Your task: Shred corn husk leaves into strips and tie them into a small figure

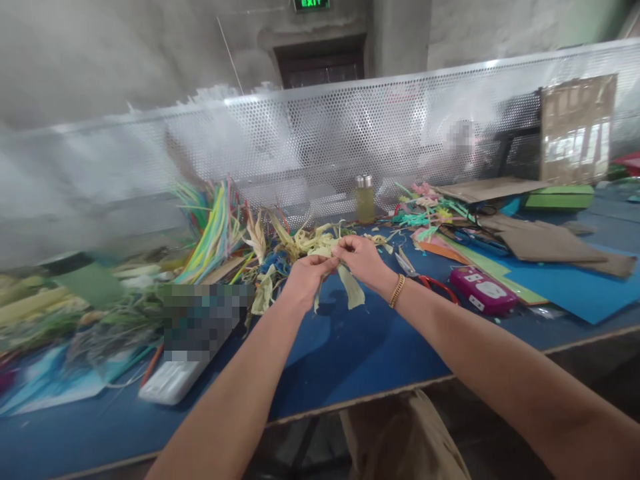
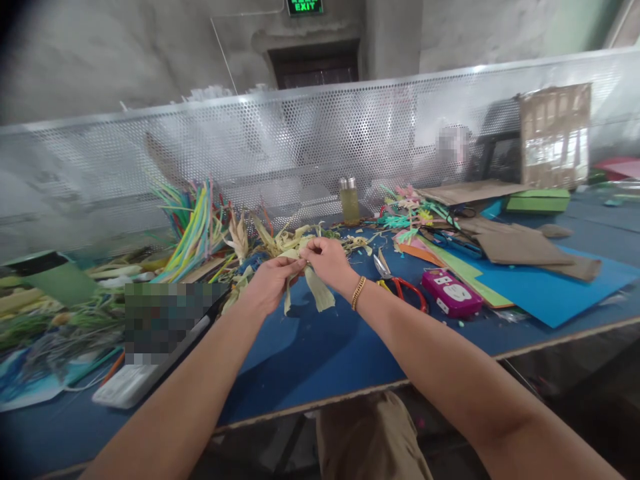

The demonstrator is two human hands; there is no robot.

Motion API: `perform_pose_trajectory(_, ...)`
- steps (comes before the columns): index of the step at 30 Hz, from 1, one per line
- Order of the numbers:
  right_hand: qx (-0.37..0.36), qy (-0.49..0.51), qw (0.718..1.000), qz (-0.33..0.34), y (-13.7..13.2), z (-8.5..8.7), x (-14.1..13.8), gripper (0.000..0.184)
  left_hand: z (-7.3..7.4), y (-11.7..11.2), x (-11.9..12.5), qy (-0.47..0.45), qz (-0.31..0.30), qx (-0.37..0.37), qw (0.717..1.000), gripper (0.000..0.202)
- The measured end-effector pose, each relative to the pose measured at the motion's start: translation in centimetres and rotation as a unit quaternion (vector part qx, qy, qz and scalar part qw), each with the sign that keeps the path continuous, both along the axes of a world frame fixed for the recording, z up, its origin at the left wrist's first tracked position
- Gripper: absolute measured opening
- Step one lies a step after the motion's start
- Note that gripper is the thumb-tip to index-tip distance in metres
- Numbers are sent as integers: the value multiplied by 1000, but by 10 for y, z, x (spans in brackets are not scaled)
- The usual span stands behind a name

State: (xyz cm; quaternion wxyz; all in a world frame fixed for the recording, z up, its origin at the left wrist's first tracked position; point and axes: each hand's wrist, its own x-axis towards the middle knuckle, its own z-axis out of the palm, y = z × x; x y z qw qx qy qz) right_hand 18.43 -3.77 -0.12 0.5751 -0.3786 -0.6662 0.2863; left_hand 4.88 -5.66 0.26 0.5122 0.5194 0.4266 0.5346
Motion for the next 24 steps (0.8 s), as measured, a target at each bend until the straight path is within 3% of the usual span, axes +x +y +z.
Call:
perform_pose_trajectory(7, -15, -33, 999, -36, 5, 0, 5, 28, -1, 1, 2, 6, 29, 22, 999, 23)
perform_pose_trajectory(12, 116, -145, 969, -165, -11, 20, 14, 22, 2, 3, -3, 77, 92, 89, 989, 15)
perform_pose_trajectory(15, 169, -209, 951, -153, -23, 25, 11, 20, 1, 2, -6, 182, 142, 156, 960, 9)
perform_pose_trajectory(18, 181, -246, 941, -143, -25, 24, 7, 13, -1, 0, -7, 231, 153, 202, 939, 6)
perform_pose_trajectory(21, 160, -214, 952, -147, -17, 19, 7, 10, -2, -1, -4, 223, 127, 209, 944, 11)
perform_pose_trajectory(24, 95, -115, 984, -94, -7, 15, 9, 11, 0, -2, 0, 161, 84, 168, 969, 17)
